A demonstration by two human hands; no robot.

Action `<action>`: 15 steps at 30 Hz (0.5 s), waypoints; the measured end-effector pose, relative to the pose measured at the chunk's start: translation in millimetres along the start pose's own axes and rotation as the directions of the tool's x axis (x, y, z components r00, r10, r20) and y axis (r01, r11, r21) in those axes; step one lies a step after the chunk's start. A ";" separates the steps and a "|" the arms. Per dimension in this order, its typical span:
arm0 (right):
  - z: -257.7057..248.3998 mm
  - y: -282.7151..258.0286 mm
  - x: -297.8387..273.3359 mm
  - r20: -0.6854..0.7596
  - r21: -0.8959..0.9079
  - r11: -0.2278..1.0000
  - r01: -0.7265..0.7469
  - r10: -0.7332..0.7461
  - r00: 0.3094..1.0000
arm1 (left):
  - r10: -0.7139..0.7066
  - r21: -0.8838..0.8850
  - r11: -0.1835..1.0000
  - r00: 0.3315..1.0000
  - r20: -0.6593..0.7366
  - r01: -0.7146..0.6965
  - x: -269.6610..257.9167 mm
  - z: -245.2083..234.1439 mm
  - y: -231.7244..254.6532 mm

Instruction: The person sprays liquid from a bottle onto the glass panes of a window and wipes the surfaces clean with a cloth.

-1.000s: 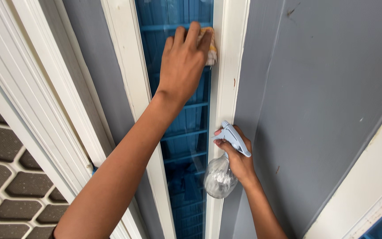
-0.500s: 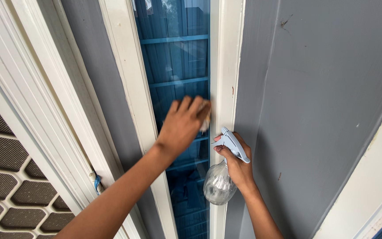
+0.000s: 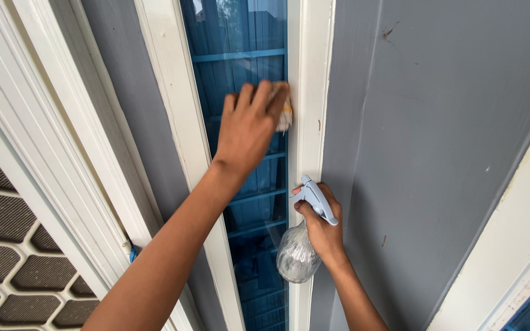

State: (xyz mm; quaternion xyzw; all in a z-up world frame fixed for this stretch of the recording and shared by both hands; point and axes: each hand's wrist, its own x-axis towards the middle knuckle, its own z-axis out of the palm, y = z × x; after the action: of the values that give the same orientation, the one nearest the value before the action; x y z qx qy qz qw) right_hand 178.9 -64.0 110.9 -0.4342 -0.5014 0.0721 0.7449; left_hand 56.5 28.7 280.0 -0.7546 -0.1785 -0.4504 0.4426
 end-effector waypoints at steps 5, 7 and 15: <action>-1.5 -0.2 0.8 0.000 -0.008 1.000 0.013 -0.013 1.000 | -0.109 0.051 0.991 0.972 -0.210 0.123 43.9 14.6 -18.6; -1.6 1.1 1.8 0.005 0.019 1.000 0.018 -0.018 1.000 | -0.154 0.018 0.987 0.958 -0.242 0.163 53.4 19.8 -19.1; -3.2 6.5 -1.5 -0.001 0.084 0.996 0.016 -0.016 1.000 | -0.153 -0.106 0.985 0.977 -0.152 0.138 11.6 18.7 6.9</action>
State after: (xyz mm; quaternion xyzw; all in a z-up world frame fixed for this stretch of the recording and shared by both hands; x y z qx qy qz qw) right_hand 182.9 -62.6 104.8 -0.3986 -0.5012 0.0868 0.7632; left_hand 77.0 38.9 282.4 -0.7212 -0.1757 -0.5483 0.3852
